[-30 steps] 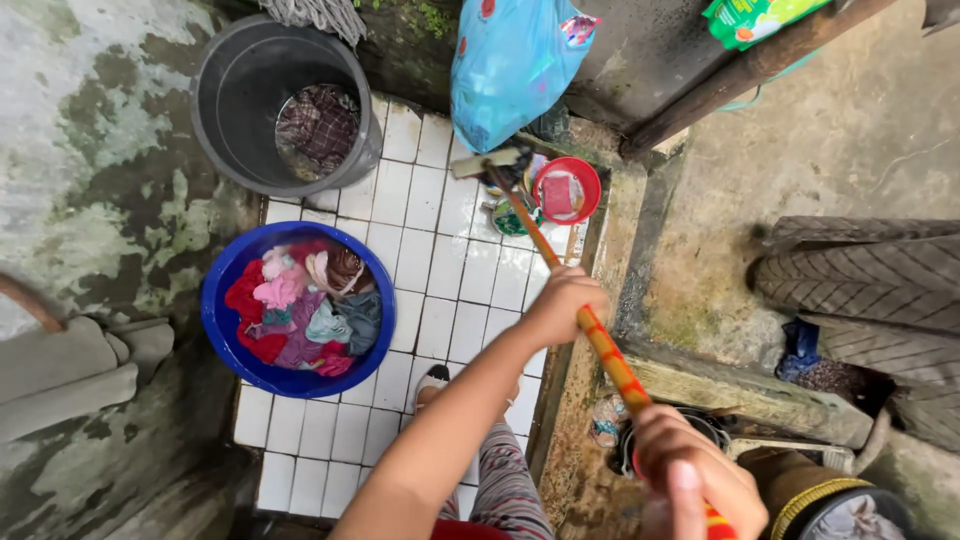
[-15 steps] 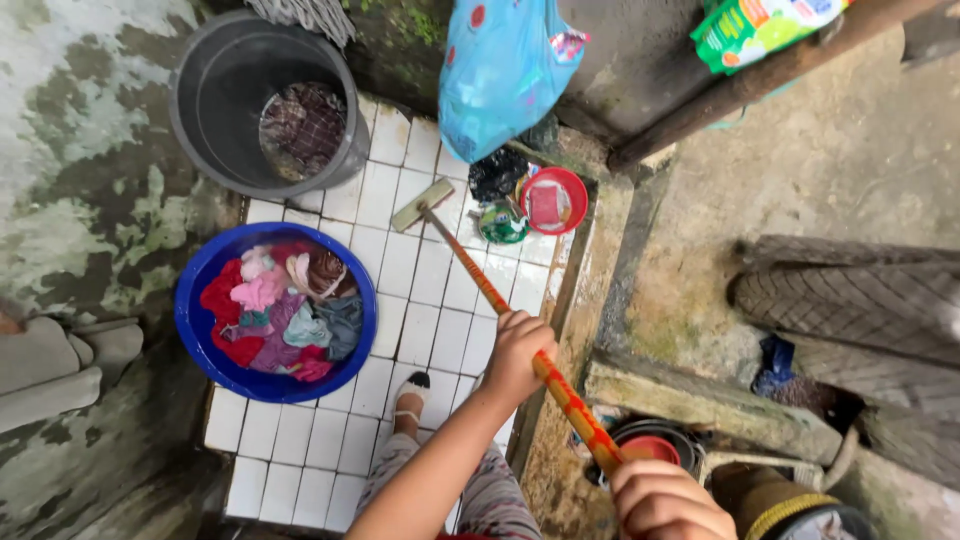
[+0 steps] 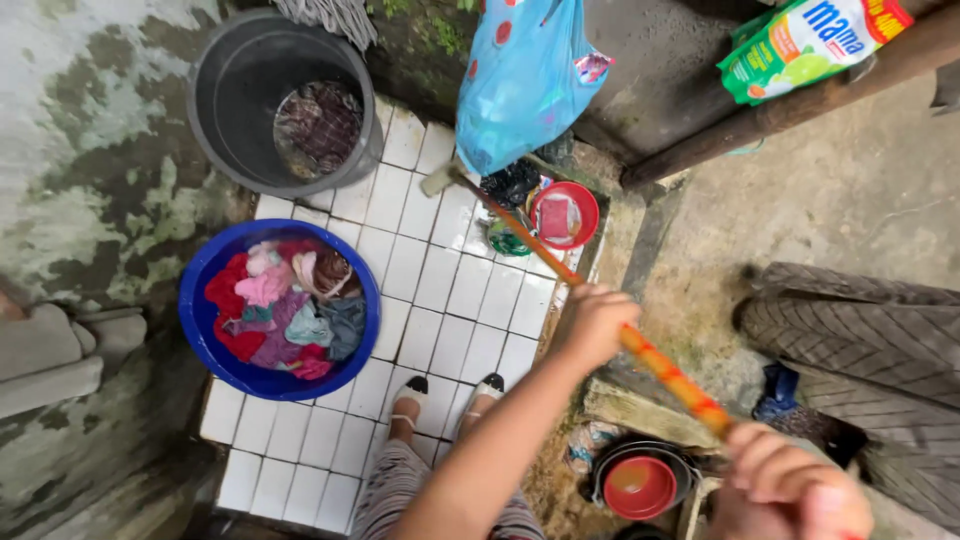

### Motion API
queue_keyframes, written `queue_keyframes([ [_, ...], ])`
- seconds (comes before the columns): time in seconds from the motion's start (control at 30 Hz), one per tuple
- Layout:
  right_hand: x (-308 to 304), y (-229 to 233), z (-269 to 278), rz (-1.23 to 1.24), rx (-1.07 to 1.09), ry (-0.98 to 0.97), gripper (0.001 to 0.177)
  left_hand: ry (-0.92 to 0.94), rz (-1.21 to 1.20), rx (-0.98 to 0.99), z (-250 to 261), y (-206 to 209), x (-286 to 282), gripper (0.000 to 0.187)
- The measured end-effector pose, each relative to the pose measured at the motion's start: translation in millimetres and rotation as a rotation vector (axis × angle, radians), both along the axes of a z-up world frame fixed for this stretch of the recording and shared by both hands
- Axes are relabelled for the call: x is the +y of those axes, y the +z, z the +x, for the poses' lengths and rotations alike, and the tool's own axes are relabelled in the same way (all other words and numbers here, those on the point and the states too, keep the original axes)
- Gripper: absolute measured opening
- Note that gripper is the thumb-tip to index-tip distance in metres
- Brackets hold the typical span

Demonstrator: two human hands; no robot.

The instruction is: The recorder uses a brush to scrub the tiled floor and drainage area in a wet room bathroom while splashing water from a basin.

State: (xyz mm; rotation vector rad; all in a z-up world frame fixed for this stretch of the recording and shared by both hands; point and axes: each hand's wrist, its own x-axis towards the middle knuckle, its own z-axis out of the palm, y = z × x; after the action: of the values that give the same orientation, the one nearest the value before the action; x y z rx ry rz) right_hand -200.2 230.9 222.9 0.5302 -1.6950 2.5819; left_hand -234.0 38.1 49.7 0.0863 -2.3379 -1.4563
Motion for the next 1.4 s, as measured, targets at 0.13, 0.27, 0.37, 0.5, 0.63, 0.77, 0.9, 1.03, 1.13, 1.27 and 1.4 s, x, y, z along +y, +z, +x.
queue_keyframes([
  [0.13, 7.1, 3.5, -17.6, -0.035, -0.017, 0.009, 0.036, 0.095, -0.011, -0.014, -15.5, -7.5, 26.9, 0.014],
  [0.27, -57.0, -9.4, 0.2, 0.087, 0.024, 0.048, 0.035, 0.134, -0.050, 0.039, 5.5, -27.4, -45.7, 0.015],
  [0.37, -79.8, 15.4, 9.6, 0.194, -0.023, 0.120, 0.043, 0.076, -0.094, -0.106, 20.6, -38.0, -54.3, 0.017],
  [0.5, -51.4, 43.5, -26.2, 0.208, 0.018, 0.164, 0.045, 0.142, -0.068, -0.028, -12.6, -9.8, -22.3, 0.017],
  [0.63, -13.4, 27.6, -88.0, 0.098, 0.008, 0.172, 0.040, 0.083, -0.065, -0.040, -55.4, 16.9, -2.2, 0.009],
  [0.77, -57.3, 17.7, -118.6, 0.096, 0.017, 0.288, 0.044, 0.174, -0.109, -0.050, -76.9, -37.0, -39.7, 0.011],
  [0.9, -111.6, 45.7, -143.1, 0.252, -0.022, 0.409, 0.037, 0.265, -0.103, -0.217, -91.6, -35.2, -85.0, 0.011],
  [1.03, -115.1, 78.8, -184.8, 0.273, -0.061, 0.419, 0.037, 0.241, -0.149, -0.220, -126.7, -10.6, -75.0, 0.009],
  [1.13, -110.8, 84.2, -199.9, 0.235, -0.136, 0.348, 0.042, 0.131, -0.124, -0.277, -134.5, -9.7, -70.2, 0.011],
  [1.27, -122.3, 52.3, -199.8, 0.155, -0.052, 0.477, 0.036, 0.117, -0.089, -0.314, -122.8, -7.0, -101.3, 0.009],
  [1.4, -154.4, 54.8, -194.6, 0.260, -0.015, 0.486, 0.036, 0.272, -0.178, -0.171, -123.5, -24.1, -130.8, 0.011],
])
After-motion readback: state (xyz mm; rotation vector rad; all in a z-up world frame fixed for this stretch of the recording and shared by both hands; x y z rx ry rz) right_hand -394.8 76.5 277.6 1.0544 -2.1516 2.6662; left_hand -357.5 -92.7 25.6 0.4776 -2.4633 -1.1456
